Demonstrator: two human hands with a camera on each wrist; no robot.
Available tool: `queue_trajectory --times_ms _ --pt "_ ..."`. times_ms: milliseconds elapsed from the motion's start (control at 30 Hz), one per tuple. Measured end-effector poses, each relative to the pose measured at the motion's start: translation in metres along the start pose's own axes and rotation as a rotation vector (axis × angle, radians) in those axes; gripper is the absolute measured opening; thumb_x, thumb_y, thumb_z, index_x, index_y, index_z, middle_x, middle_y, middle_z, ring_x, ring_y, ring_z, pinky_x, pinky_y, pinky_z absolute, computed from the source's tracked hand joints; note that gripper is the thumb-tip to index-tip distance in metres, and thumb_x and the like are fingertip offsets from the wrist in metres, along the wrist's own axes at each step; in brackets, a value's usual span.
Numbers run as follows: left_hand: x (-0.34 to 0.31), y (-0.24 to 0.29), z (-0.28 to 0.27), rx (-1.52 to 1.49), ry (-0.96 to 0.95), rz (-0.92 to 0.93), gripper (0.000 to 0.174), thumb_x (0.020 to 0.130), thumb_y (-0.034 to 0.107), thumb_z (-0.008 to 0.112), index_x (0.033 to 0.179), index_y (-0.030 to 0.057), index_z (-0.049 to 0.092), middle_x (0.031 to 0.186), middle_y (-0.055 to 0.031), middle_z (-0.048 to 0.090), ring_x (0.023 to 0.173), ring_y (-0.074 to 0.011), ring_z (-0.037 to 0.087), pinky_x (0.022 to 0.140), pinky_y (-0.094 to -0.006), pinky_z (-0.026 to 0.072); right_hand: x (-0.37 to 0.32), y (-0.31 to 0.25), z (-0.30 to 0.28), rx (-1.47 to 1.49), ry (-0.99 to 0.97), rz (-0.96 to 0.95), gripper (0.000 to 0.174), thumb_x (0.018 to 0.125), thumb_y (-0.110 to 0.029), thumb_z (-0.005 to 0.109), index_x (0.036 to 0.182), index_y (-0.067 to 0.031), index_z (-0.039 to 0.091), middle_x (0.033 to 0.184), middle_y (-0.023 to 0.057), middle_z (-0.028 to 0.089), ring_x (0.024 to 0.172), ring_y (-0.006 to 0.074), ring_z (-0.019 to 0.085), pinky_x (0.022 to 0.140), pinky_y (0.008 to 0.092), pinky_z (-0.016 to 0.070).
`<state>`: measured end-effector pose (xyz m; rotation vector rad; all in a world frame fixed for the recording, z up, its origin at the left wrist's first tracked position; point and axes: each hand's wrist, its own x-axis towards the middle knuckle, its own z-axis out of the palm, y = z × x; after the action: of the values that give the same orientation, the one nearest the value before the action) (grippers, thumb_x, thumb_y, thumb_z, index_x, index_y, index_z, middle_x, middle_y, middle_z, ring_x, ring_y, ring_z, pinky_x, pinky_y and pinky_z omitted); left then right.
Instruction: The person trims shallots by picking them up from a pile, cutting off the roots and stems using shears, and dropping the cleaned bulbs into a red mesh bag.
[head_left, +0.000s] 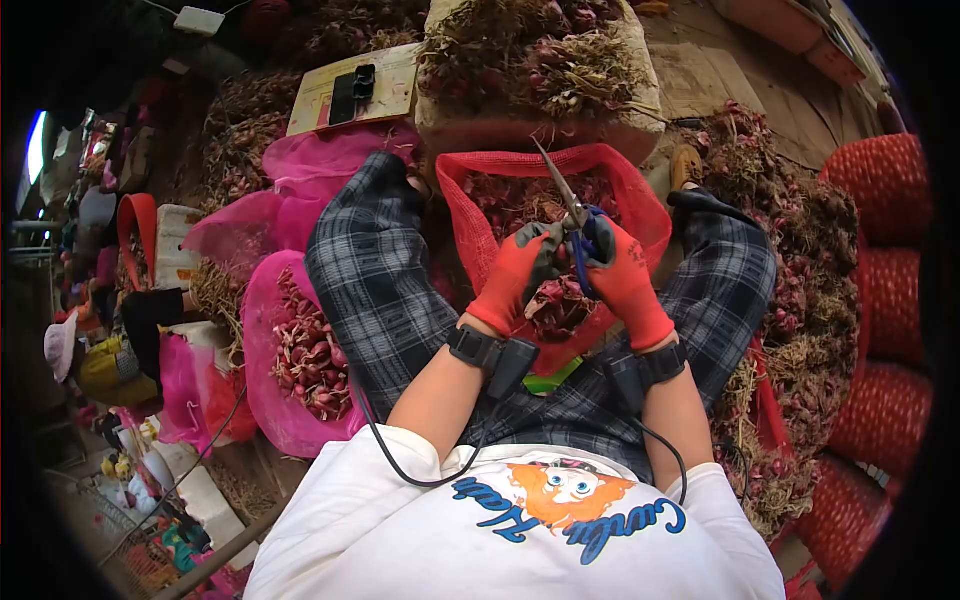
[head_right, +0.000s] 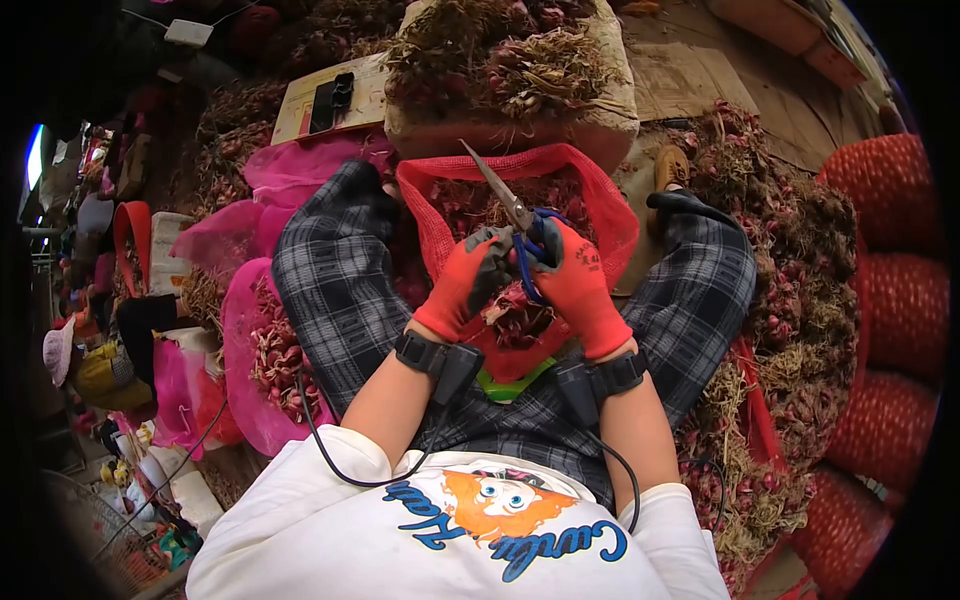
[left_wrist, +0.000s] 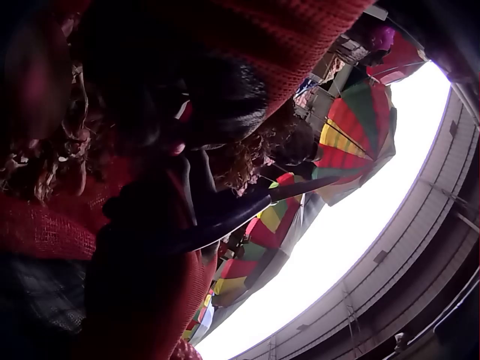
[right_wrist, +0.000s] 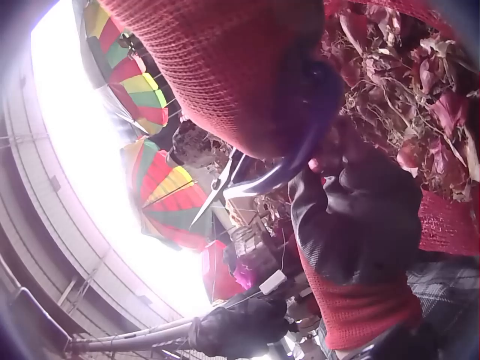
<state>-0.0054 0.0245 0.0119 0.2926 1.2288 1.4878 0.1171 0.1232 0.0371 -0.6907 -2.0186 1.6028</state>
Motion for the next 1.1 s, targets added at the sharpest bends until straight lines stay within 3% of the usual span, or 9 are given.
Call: queue_trajectory --times_ms 233,333,433,467,600,700,800,867,1100 --pt "0.004 -0.012 -0.008 0.004 -0.007 -0.008 0.026 0.096 0.028 0.044 0.097 0.005 0.057 0.081 0.0007 0.056 0.069 -0.008 0.052 0.062 -0.0231 0.0434 -0.007 -0.008 0.004 -0.369 -0.069 -0.171 0.029 0.073 -0.003 0.066 0.1 -0.0026 0.057 0.085 0.0149 0.061 0.079 0.0336 0.061 0.07 0.0348 0.0483" --pt "-0.005 -0.005 -0.004 0.047 -0.019 -0.01 0.028 0.096 0.028 0.045 0.103 0.0047 0.058 0.085 0.0002 0.058 0.07 -0.0076 0.051 0.063 -0.0221 0.0436 -0.008 0.0 0.008 -0.196 -0.056 -0.011 0.026 0.075 -0.002 0.065 0.1 -0.0008 0.058 0.083 0.0081 0.062 0.076 0.0108 0.059 0.068 0.0273 0.0477" --pt "-0.005 0.0 -0.008 0.087 -0.124 -0.069 0.028 0.095 0.027 0.046 0.108 0.0045 0.058 0.087 0.0005 0.058 0.07 -0.0073 0.051 0.064 -0.0208 0.0436 -0.006 0.004 0.004 0.361 0.016 0.303 0.025 0.075 -0.001 0.065 0.098 -0.0016 0.057 0.083 0.005 0.063 0.073 0.0141 0.062 0.065 0.0277 0.0495" --pt "-0.004 0.001 -0.01 0.039 -0.166 -0.096 0.028 0.095 0.026 0.046 0.108 0.0046 0.058 0.087 0.0008 0.058 0.069 -0.0071 0.051 0.064 -0.0204 0.0436 -0.006 0.013 0.003 0.376 0.04 0.285 0.023 0.076 0.001 0.061 0.099 -0.0008 0.057 0.085 0.0018 0.062 0.074 0.0067 0.058 0.065 0.0237 0.0495" --pt "-0.005 0.004 -0.004 0.149 -0.272 0.029 0.026 0.094 0.023 0.046 0.109 0.005 0.058 0.086 0.0021 0.057 0.069 -0.0053 0.05 0.063 -0.0199 0.043 -0.008 0.012 -0.003 0.415 0.013 0.344 0.024 0.076 0.003 0.058 0.1 0.0 0.057 0.086 0.0035 0.063 0.073 0.0078 0.059 0.067 0.0233 0.0499" --pt "-0.014 0.012 0.005 0.314 -0.151 0.062 0.026 0.092 0.017 0.046 0.111 0.0036 0.057 0.087 0.0007 0.058 0.07 -0.0045 0.05 0.062 -0.0201 0.0436 -0.009 0.011 0.001 0.365 0.043 0.255 0.024 0.076 0.003 0.058 0.1 -0.0005 0.058 0.086 0.0034 0.062 0.072 0.008 0.059 0.064 0.023 0.0499" --pt "0.006 -0.023 -0.001 0.016 0.101 0.106 0.016 0.089 0.012 0.053 0.1 0.0034 0.061 0.083 0.0002 0.06 0.066 -0.0066 0.055 0.061 -0.0225 0.0472 -0.014 0.003 0.006 0.413 0.049 0.204 0.024 0.076 0.002 0.058 0.1 -0.0002 0.058 0.084 0.0029 0.062 0.071 0.0076 0.058 0.06 0.0218 0.0492" --pt "0.019 -0.027 -0.019 -0.109 0.024 0.08 0.016 0.09 0.014 0.048 0.099 0.0051 0.057 0.083 0.0007 0.054 0.07 -0.0061 0.053 0.063 -0.0205 0.0457 -0.019 -0.01 0.006 0.502 -0.01 0.218 0.023 0.076 0.002 0.058 0.1 0.0003 0.058 0.083 0.003 0.062 0.068 0.0074 0.058 0.058 0.0208 0.0485" --pt "-0.005 0.017 0.002 -0.045 -0.07 0.042 0.033 0.095 0.032 0.049 0.117 0.0078 0.051 0.093 0.003 0.053 0.075 -0.0046 0.052 0.067 -0.019 0.0458 -0.011 0.013 -0.028 0.515 0.113 0.541 0.018 0.081 -0.004 0.055 0.098 0.0003 0.06 0.078 0.0043 0.063 0.056 0.006 0.056 0.047 0.0177 0.0431"
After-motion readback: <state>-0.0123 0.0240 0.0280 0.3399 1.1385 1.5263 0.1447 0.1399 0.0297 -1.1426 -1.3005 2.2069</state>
